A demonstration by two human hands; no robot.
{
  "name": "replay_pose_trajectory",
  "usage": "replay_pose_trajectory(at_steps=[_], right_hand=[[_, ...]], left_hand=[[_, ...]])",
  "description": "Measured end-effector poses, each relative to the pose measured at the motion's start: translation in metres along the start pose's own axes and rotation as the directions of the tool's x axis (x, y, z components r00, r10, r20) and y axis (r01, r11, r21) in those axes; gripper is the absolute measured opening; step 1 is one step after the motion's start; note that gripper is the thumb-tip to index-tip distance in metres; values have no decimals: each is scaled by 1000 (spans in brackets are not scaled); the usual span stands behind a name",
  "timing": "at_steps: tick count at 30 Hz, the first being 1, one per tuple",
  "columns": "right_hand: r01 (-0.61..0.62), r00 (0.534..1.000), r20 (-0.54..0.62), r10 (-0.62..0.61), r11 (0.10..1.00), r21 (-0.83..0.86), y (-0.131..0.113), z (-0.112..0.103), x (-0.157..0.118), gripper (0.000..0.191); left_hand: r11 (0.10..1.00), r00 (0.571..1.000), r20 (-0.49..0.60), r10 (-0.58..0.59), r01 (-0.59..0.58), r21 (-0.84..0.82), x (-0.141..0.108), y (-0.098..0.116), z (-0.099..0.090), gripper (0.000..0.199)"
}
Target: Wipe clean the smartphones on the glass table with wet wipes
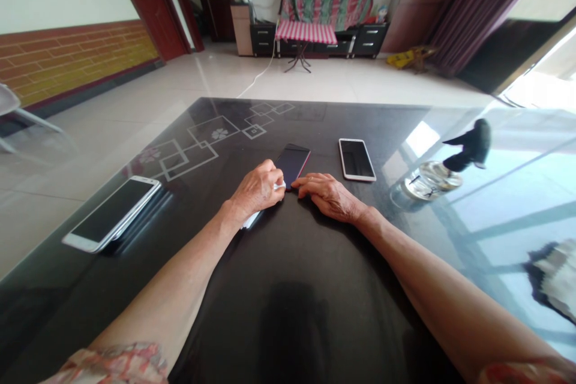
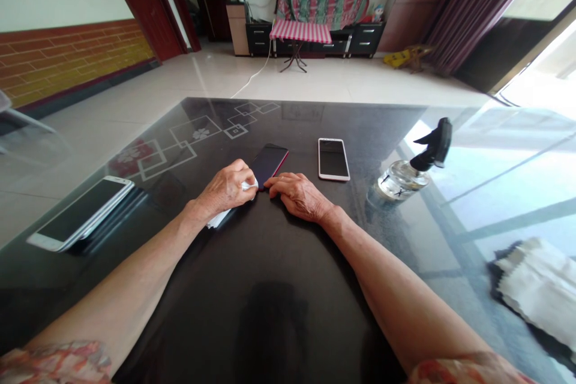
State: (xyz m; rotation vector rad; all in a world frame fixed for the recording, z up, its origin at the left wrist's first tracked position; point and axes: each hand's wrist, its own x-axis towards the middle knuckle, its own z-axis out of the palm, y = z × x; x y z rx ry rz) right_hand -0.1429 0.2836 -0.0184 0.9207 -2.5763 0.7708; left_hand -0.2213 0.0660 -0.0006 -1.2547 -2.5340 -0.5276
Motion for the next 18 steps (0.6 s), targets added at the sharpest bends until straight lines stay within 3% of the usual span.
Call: replay_pose_trajectory(at_steps=[18], right_hand=[[-2,1000,-3,2,1000,4,-1,-1,0,34]], left_hand=[[1000,1000,-3,-6,6,-4,0,-2,1,7]])
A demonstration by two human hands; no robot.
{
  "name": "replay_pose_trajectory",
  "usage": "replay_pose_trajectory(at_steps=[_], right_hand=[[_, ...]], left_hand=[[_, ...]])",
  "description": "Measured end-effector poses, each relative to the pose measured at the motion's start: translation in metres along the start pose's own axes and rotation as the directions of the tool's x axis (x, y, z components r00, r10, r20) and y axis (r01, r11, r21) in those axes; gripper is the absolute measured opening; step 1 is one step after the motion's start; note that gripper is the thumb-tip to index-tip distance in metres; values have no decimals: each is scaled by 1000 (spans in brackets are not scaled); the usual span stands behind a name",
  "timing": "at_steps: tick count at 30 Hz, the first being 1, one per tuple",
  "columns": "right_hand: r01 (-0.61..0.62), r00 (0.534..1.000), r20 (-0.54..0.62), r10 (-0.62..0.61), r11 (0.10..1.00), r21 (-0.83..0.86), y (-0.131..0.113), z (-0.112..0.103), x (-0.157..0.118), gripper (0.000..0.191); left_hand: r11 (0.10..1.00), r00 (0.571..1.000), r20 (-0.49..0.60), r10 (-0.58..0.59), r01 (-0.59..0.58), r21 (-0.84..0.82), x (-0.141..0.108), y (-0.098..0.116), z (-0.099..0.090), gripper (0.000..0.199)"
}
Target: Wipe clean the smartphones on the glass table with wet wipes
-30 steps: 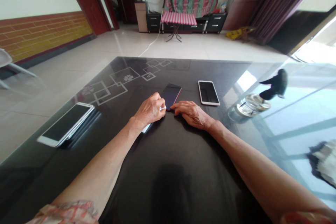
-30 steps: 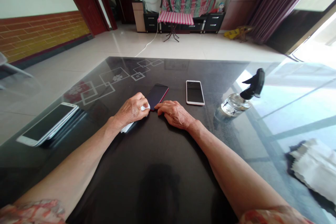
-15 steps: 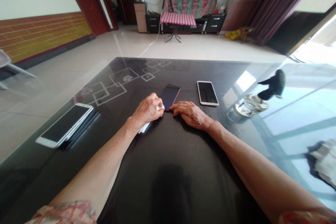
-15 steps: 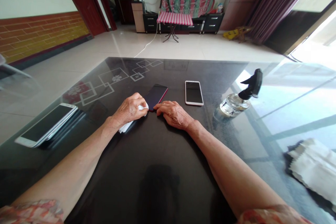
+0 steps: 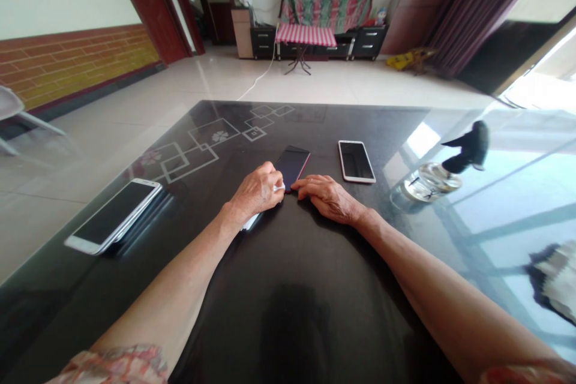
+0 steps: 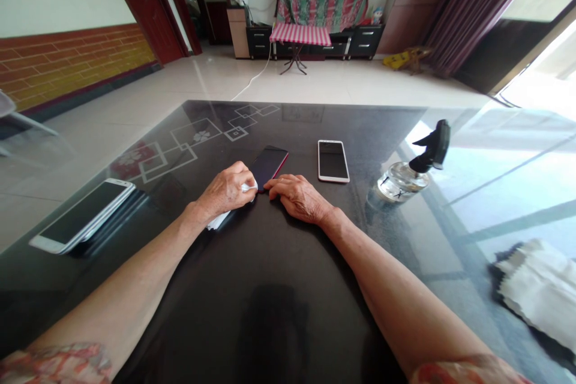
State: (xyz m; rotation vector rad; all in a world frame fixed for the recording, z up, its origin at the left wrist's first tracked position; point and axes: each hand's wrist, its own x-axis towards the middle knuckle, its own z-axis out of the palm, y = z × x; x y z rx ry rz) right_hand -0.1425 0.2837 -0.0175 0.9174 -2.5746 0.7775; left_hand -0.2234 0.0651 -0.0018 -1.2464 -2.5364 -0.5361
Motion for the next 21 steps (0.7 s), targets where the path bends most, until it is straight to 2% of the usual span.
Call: replay_pose_trajectory(at_steps=[5,9,12,17,21], right_hand=[[9,1000,-14,-8,1000,8,1,1,-1,35],[16,993,-117,-9,998,64,3,4,0,35],[-11,986,-164,24,997,77,2,4,1,35],[-72,981,-174,82,995,65,3,5,1,35],[-110,976,-183,123,991,77,4,7,0,35]], left_hand=[[998,996,-67,-56,56,-7,1,-18,-2,7],[978,969,-165,-186,198,59,-1,-39,-8,10],[961,954,-185,-234,256,105,-4,-49,-10,18],[948,956,-219,-194,240,209,-7,-54,-9,29],[961,974,-157,-165,195,197,-7,-54,-9,30]])
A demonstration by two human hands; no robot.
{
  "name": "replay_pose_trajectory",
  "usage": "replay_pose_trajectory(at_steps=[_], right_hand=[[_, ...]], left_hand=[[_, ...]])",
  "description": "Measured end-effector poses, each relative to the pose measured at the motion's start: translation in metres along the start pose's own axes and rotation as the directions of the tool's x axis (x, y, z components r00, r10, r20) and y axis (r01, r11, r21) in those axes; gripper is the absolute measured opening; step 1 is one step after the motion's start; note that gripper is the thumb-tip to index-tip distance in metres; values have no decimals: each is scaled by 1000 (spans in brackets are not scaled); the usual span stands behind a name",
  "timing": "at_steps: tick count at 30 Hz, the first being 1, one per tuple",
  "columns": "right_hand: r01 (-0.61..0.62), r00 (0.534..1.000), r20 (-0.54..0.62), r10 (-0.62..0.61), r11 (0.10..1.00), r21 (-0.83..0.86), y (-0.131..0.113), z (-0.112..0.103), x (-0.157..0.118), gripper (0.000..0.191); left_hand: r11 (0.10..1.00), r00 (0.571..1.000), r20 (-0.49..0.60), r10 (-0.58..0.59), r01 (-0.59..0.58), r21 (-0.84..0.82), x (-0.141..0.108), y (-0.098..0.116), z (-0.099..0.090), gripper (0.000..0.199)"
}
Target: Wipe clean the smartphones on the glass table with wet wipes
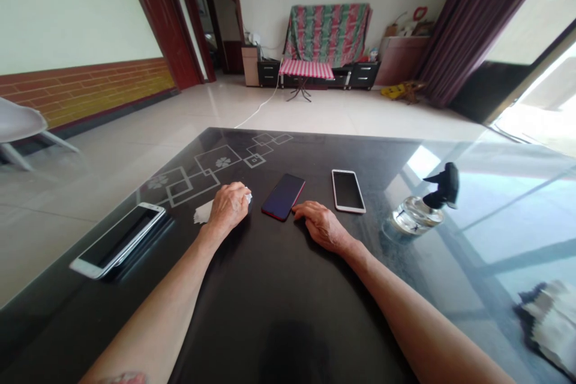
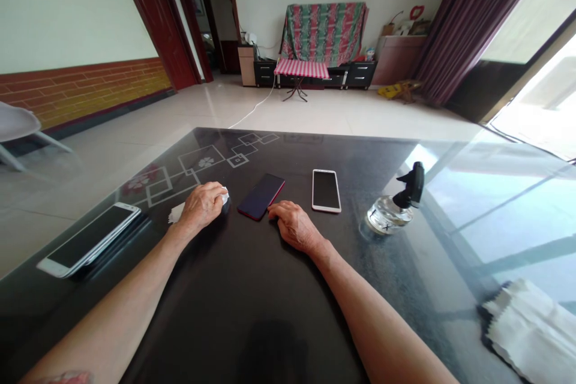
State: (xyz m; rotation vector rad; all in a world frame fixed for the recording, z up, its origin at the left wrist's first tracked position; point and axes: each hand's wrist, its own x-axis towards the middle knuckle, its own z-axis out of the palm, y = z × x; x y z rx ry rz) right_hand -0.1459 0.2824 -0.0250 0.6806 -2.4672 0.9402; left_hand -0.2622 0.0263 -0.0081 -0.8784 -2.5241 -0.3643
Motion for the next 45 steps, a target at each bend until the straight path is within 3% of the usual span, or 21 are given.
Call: replay_pose_trajectory(at_steps=[3,5,8,10,15,17,20,24,29,34,45], right_hand=[[-13,1000,1,13,1000,7,0,0,0,36],[-19,1000,9,19,1000,9,-1,0,0,36],[-22,1000,22,22,1000,9,0,-1,1,36],[-20,999,28,19,1000,5,1,0,0,36],[-4,999,36,5,1000,-12,3,0,-1,36],[-4,999,35,4,1000,-18,2,0,-1,36],[-8,1000,24,8,1000,-27,1,0,-1,37],[-12,1000,6,12,1000,-27,1,1,-1,38],[-16,1000,6,16,999,-32,2,2,0,37],[-25,1000,5,25,999,-31,0,1,1,37],[-57,997,-59,56,998,-15,4,3,0,36]], left_hand=[[999,998,56,-19,21,-36,-1,0,0,32],[995,994,69,-90,92,-36,-1,1,0,32],[968,969,26,-247,248,-38,-1,2,0,31],[954,955,-33,-294,292,-62,-1,3,-2,30],[987,977,-148,-155,145,-76,-2,24,-7,27],[996,992,-103,-66,59,-71,-4,40,-7,29],[1000,999,33,14,-13,-27,-8,61,-6,47],[999,987,159,-26,18,50,-11,77,-6,70],[997,976,210,-57,44,66,-9,83,-5,75],[997,978,194,-71,63,48,-7,83,2,64],[997,991,112,-72,71,17,-9,81,-1,66]])
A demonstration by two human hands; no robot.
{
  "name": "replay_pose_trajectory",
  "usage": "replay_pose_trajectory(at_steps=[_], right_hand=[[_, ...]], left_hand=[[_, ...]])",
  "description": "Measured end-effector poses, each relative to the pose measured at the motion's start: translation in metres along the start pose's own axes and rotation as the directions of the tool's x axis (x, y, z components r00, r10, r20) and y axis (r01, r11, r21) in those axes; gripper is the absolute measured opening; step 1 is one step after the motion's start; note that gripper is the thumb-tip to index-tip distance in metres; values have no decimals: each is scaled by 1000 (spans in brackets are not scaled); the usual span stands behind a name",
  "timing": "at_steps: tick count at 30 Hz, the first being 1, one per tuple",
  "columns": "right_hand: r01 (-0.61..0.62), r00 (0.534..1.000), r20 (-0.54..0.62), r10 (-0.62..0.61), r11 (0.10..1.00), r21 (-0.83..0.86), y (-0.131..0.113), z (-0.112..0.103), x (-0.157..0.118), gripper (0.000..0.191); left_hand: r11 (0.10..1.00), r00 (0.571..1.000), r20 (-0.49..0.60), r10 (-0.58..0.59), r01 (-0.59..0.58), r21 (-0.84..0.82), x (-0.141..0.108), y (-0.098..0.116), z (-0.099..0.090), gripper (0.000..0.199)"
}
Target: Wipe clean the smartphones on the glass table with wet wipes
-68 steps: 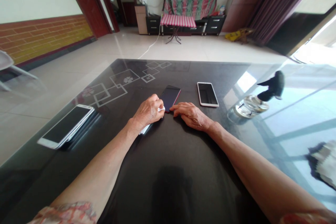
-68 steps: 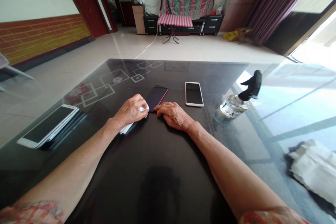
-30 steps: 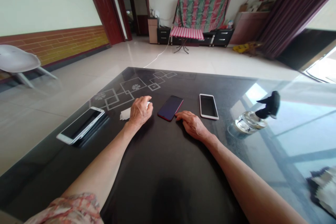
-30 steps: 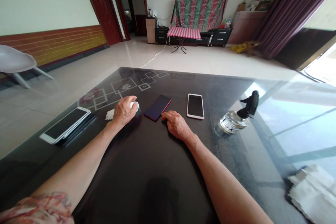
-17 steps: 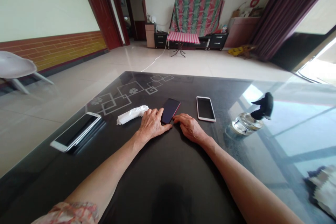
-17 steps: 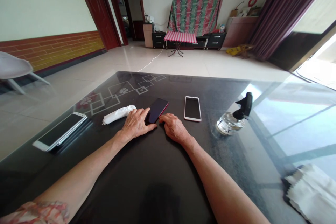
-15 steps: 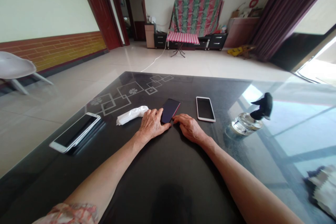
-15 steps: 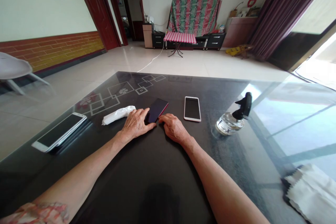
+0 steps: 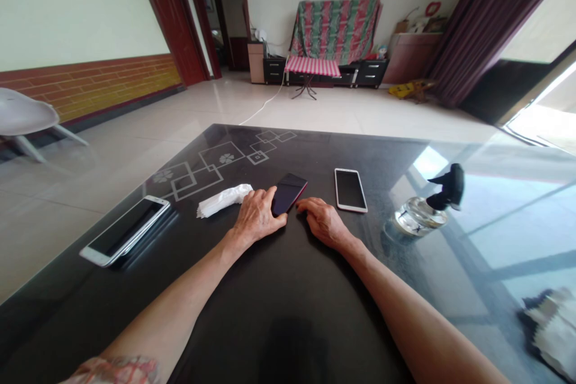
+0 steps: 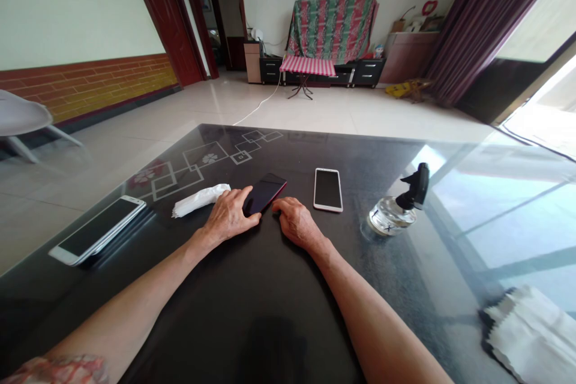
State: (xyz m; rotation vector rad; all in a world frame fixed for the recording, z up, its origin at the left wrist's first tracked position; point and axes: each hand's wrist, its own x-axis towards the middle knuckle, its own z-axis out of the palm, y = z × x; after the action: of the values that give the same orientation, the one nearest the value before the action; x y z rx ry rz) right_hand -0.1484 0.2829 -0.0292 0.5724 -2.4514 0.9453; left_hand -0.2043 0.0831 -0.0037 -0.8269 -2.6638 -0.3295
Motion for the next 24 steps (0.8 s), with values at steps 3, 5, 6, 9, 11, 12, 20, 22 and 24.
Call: replay_pose_trajectory(at_steps=[3,5,6,9,11,12,20,22,24], right_hand=[[-55,992,-117,51,998,-28,3,1,-1,36],[-89,978,-195,77,995,-55,4,2,-1,37],[-102,971,-222,85,993,-66,4,2,0,37],[-130,958,-267,103,988,-83,4,2,0,37],[-150,953,-276,122,985,-81,3,1,1,36],[-159,953,-272,133,984,-78,2,1,1,35],[-225,960,-197,200,968,-114,0,0,2,27],[-221,962,-189,195,967,-124,-1,0,3,27],[-224,964,-180,196,963,-150,-2,0,3,27]], left_hand=[[1000,998,62,14,-12,-26,2,-7,-6,68],[997,987,148,57,-49,-61,4,-15,-12,71],[994,977,193,89,-73,-86,5,-19,-15,73],[974,934,301,192,-145,-173,8,-32,-26,78],[961,905,352,239,-169,-218,8,-40,-32,80],[956,892,372,256,-176,-236,8,-43,-34,82],[934,919,221,325,-277,-224,5,-42,-21,76],[966,956,184,229,-199,-166,7,-37,-22,68],[987,977,183,112,-87,-137,8,-32,-26,61]])
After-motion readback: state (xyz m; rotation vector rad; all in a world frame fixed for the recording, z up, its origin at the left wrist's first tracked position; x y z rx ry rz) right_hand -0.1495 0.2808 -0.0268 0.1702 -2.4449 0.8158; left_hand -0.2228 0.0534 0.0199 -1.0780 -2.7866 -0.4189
